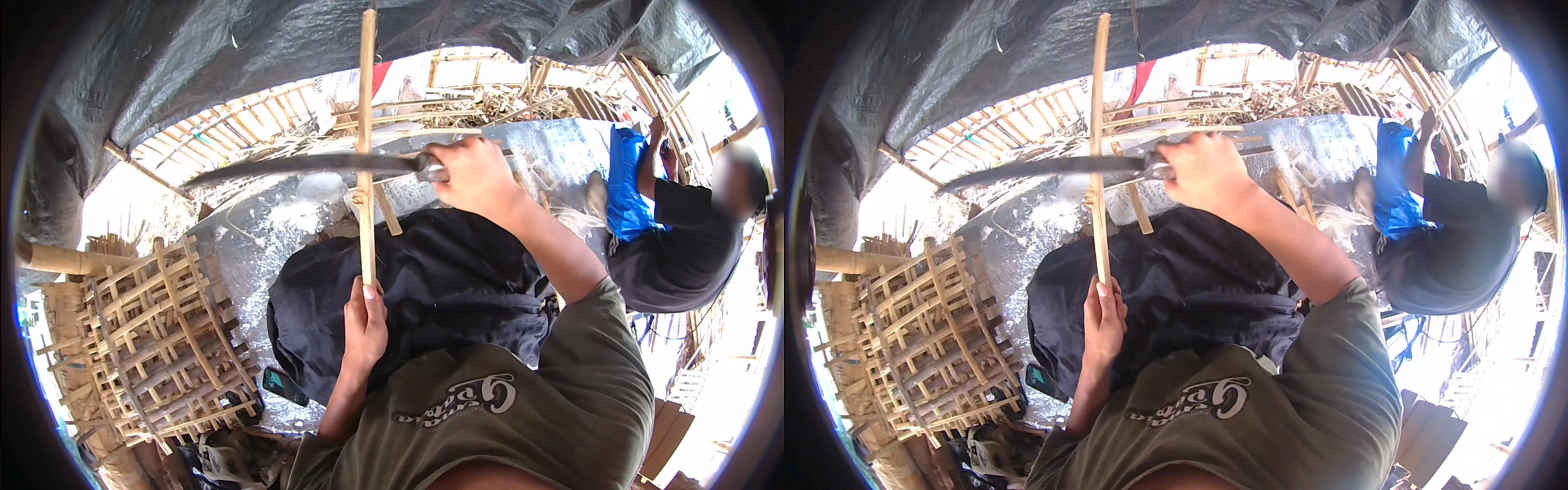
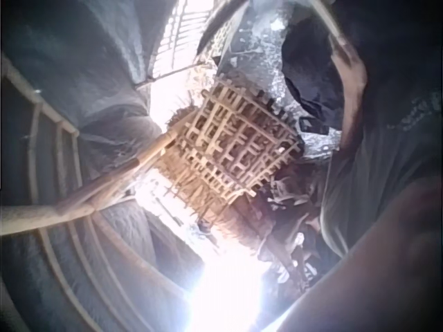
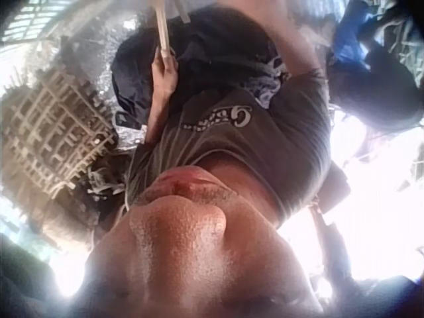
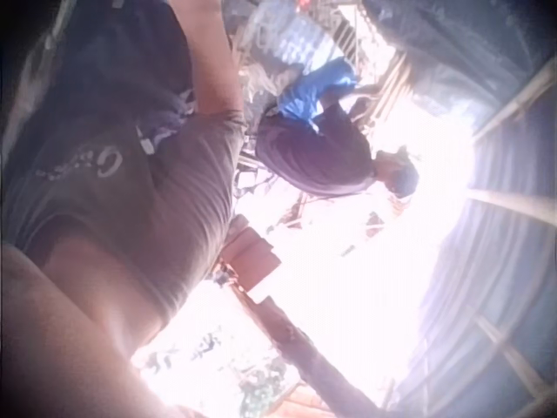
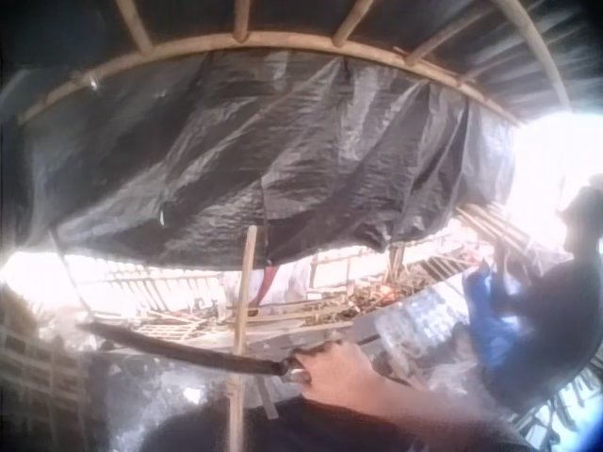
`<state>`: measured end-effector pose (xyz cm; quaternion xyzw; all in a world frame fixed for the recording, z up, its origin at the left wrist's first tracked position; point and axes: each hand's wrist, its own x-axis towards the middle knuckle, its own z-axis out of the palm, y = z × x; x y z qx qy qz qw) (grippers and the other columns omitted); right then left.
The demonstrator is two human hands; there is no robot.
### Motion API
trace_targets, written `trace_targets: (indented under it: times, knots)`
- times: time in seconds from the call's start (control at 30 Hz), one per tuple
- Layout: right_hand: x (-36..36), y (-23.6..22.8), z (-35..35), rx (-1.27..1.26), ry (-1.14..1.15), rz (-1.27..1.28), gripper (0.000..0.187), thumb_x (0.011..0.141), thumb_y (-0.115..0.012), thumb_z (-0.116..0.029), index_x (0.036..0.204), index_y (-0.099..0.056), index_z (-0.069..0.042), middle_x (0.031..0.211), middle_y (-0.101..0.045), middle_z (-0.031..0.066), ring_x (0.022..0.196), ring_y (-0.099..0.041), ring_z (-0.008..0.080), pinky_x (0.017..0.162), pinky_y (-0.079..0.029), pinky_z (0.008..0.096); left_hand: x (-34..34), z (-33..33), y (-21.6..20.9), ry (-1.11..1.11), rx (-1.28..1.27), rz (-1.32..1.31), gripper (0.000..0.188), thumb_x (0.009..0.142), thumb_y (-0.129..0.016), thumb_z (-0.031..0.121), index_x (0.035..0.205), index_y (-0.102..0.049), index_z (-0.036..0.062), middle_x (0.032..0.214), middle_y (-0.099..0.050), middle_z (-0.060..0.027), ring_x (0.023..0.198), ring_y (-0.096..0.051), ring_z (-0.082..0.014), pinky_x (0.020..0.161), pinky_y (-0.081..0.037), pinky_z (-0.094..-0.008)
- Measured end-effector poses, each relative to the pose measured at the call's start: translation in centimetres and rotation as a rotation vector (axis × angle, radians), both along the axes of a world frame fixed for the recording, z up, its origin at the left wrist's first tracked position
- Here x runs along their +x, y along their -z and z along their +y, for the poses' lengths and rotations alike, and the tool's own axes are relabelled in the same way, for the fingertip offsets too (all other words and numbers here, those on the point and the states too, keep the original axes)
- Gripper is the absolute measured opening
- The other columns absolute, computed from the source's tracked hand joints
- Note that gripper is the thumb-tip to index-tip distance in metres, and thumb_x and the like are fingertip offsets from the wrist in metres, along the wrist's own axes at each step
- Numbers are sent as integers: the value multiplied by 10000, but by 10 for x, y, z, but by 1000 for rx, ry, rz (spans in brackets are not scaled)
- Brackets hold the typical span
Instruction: The person holds a thin bamboo strip and uses a machete to shave and shape it. They repeatedly strike and scrape the strip while holding it against a black bag, producing shavings. Another person works nearby with bamboo.
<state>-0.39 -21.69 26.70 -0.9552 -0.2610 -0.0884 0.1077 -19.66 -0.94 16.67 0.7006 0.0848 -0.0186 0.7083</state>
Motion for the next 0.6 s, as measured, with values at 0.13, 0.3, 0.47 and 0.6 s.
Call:
trace_targets:
  times: [0.13,0.3,0.47,0.6]
  knots:
    - [-7,3,9,-105,-144,-99,280,713,-686,-227,972,-686,-120,721,-685,117,730,-716,322,672,-592,455,4,-2,-18,-48,408,-164,371,1095,-406,369,1011,-508,22,610,-460,-23,464,-426,-104,437,-318,-320]
    - [-11,3,13,-133,-150,-99,256,721,-689,-216,956,-682,-115,729,-681,118,705,-704,309,656,-578,441,5,-10,-36,-103,563,-100,224,1056,-455,187,1037,-521,-26,647,-568,-232,584,-614,-447,532,-444,-481]
    - [-12,3,12,-112,-139,-135,261,712,-693,-214,950,-691,-108,728,-688,134,728,-714,323,671,-589,452,8,2,-38,-62,598,-128,185,1045,-477,143,1065,-525,-35,657,-566,-248,619,-618,-469,532,-450,-482]
    - [7,1,10,-186,-43,-44,218,693,-686,-196,890,-731,-115,752,-701,160,766,-727,333,713,-608,457,10,8,-43,4,561,-181,148,1044,-493,118,1039,-518,-29,669,-550,-256,646,-621,-471,523,-443,-472]
